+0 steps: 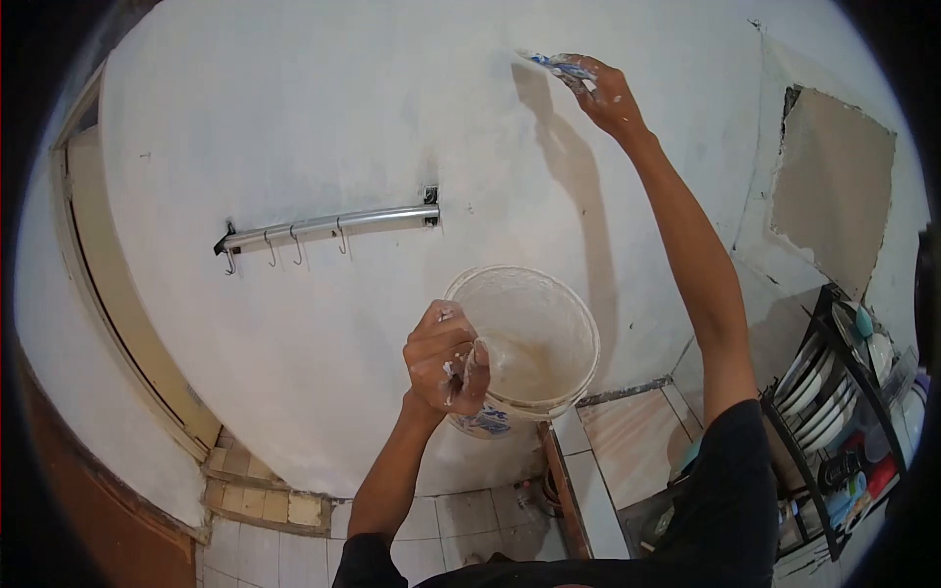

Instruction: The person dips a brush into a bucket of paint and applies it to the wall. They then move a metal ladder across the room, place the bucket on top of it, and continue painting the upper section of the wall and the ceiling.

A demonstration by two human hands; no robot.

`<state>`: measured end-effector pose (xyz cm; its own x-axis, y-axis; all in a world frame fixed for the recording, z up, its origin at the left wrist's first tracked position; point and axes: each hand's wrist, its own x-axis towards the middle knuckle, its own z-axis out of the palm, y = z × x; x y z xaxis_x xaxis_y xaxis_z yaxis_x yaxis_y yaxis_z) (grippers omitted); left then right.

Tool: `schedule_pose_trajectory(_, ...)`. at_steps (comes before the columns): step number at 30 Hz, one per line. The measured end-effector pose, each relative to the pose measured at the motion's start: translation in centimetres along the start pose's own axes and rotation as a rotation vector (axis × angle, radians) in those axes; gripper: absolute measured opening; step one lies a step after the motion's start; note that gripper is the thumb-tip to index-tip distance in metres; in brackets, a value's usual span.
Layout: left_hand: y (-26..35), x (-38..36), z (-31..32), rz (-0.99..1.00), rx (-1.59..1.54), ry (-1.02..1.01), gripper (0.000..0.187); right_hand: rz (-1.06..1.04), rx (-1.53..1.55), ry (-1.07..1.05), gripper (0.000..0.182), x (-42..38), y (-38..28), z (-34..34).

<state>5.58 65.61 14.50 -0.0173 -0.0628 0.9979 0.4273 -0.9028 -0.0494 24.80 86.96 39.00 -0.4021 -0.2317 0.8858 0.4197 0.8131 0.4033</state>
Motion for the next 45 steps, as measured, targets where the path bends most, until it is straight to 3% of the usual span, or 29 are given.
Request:
schedule_pose_trajectory(6,-3.6,-0.2,1.8,-0.007,0.046,0.089,0.023,-0.044,0.01,-0.058,0.026,-5.1,0.1,4.5)
schedule_pose_trajectory(9,-4.9,-0.2,2.1,-0.057,0.056,0.065,0.022,-0.047,0.048,-0.231,0.026,-7.5,-1.6,4.5)
schedule_pose_trajectory(12,-5.7,-0.5,2.6,-0.087,0.073,0.173,0.023,0.035,0.265,-0.375,0.022,-7.9,-1.9,4.1)
schedule_pose_trajectory(14,-6.4,-0.1,2.3,-0.09,0.103,0.04,0.024,0.013,0.238,-0.34,0.02,-7.2,0.0,4.2)
schedule_pose_trajectory(16,-6.8,0.6,2.4,-0.083,0.115,-0.012,0.025,-0.178,-0.102,-0.328,0.02,-5.8,3.0,4.0)
schedule_pose_trajectory(17,-7.1,0.8,2.6,-0.072,0.116,-0.059,0.025,-0.325,-0.089,-0.154,0.019,-4.3,4.5,4.6)
schedule_pose_trajectory(18,-7.3,0.9,2.9,-0.072,0.122,-0.062,0.025,-0.142,-0.223,-0.277,0.021,-3.1,6.2,4.7)
schedule_pose_trajectory(19,-7.6,1.1,3.3,-0.042,0.105,-0.051,0.025,-0.196,-0.263,-0.071,0.021,-2.3,10.3,6.2)
schedule_pose_trajectory(20,-7.9,1.3,3.5,-0.01,0.089,-0.038,0.025,-0.049,-0.286,-0.141,0.019,-0.2,8.5,4.5)
schedule_pose_trajectory(22,-7.9,2.0,3.9,0.006,0.082,-0.039,0.025,-0.075,-0.07,-0.072,0.02,3.2,9.6,3.4)
schedule_pose_trajectory(24,-8.0,2.2,4.0,0.021,0.07,-0.04,0.025,-0.285,-0.206,0.116,0.02,5.2,9.1,2.4)
schedule_pose_trajectory(25,-8.2,2.1,4.1,0.004,0.068,-0.034,0.025,-0.341,0.048,0.186,0.014,6.2,6.0,1.3)
schedule_pose_trajectory(26,-8.3,2.1,4.2,-0.012,0.065,-0.026,0.025,-0.346,0.051,0.188,0.014,6.1,6.1,1.6)
schedule_pose_trajectory(28,-8.9,1.7,4.2,-0.027,0.065,-0.021,0.025,-0.296,0.003,0.147,0.014,5.1,7.0,3.2)
schedule_pose_trajectory(29,-9.1,1.6,4.1,-0.041,0.059,-0.018,0.025,-0.122,-0.147,-0.034,0.027,3.3,8.1,4.5)
schedule_pose_trajectory(31,-8.7,1.5,3.6,-0.046,0.072,-0.037,0.024,-0.215,-0.182,-0.202,0.048,-0.6,6.3,5.8)
schedule_pose_trajectory(32,-8.6,1.5,3.5,-0.048,0.083,-0.053,0.024,-0.239,-0.248,-0.188,0.056,-3.2,6.3,7.1)
schedule_pose_trajectory(35,-9.2,0.7,3.2,0.005,0.069,-0.022,0.023,-0.257,-0.319,-0.508,0.059,-10.1,1.5,6.9)
schedule_pose_trajectory(38,-8.0,0.8,3.1,0.018,0.025,0.015,0.022,-0.344,-0.088,-0.682,0.054,-13.8,-2.5,5.5)
schedule_pose_trajectory(40,-8.0,0.5,3.1,0.049,0.013,0.028,0.021,0.018,0.27,-0.889,0.048,-11.7,-4.6,4.0)
schedule_pose_trajectory(41,-7.9,0.6,3.0,0.045,0.012,0.007,0.021,0.01,0.273,-0.894,0.048,-11.3,-4.0,4.4)
schedule_pose_trajectory(43,-7.6,0.7,2.9,0.036,0.014,-0.01,0.02,-0.031,0.552,-0.563,0.04,-9.1,-0.7,5.7)
schedule_pose_trajectory(44,-7.5,0.8,2.9,0.031,0.009,-0.008,0.019,0.06,0.464,-0.625,0.033,-7.0,0.9,6.1)
schedule_pose_trajectory(45,-7.4,1.0,2.8,0.027,0.009,-0.007,0.018,0.038,0.14,-0.491,0.027,-5.1,2.4,6.1)
